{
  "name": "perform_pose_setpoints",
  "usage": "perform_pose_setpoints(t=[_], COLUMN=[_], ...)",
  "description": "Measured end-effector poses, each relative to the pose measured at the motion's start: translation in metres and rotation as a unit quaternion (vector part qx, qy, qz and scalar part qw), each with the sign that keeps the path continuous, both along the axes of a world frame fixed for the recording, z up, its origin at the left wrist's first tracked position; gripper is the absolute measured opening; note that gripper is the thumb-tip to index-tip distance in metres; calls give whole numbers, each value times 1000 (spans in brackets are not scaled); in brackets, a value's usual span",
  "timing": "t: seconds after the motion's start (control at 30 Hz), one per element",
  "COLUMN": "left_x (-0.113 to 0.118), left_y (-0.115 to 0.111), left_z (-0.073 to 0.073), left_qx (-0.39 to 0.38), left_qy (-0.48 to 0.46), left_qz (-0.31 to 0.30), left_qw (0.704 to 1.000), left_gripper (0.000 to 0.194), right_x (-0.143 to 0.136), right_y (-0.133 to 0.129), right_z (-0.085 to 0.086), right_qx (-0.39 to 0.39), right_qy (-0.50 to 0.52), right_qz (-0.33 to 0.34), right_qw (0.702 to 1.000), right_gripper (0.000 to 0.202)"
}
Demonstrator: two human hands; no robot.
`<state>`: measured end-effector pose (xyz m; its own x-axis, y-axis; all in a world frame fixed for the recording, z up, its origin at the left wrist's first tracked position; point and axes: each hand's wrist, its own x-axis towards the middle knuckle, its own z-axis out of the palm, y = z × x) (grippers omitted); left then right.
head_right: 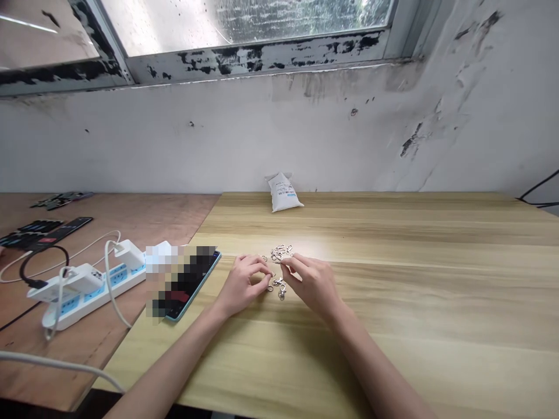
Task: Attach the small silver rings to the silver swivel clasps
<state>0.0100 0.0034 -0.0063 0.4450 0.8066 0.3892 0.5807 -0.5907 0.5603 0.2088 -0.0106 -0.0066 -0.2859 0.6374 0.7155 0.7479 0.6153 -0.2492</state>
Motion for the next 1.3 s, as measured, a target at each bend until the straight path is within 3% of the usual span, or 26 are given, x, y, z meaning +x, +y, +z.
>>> perform_pose_setpoints(t=[0.17,0.37,0.63,0.77,0.87,0.93,1.0,1.1,1.17,1.3], left_x=[-1,1,-2,-4,-4,-4,-5,-6,-6,-5], left_y=[1,-1,3,4,3,3,3,5,5,5], left_z=[-1,0,0,2,5,7,7,6,5,3], left_qx=[48,50,-97,-212,-247,-231,-185,-98,-61,-44], left_qy=[2,-24,-178,-255,-258,-247,-230,-189,-161,-145], left_qz=[35,41,28,2,-34,-34,-19,19,39,46], left_qw=[998,998,979,943,933,941,955,977,984,987], left_gripper=[6,7,4,19,21,20,17,11,10,11], right_x=[-9,-22,-20,-17,-16,-14,-11,-6,-5,-6], right_y=[-2,-1,1,1,1,1,2,3,3,3], right_z=[-5,-9,-11,-10,-7,-4,-3,-3,-5,-9], right_qx=[-201,-299,-394,-426,-442,-439,-414,-314,-241,-139], right_qy=[103,224,361,386,394,389,362,236,116,-23], right_qz=[53,82,165,192,197,183,155,98,72,49], right_qw=[973,924,829,796,782,789,821,914,961,989], right_gripper=[20,27,30,29,31,34,35,29,24,22])
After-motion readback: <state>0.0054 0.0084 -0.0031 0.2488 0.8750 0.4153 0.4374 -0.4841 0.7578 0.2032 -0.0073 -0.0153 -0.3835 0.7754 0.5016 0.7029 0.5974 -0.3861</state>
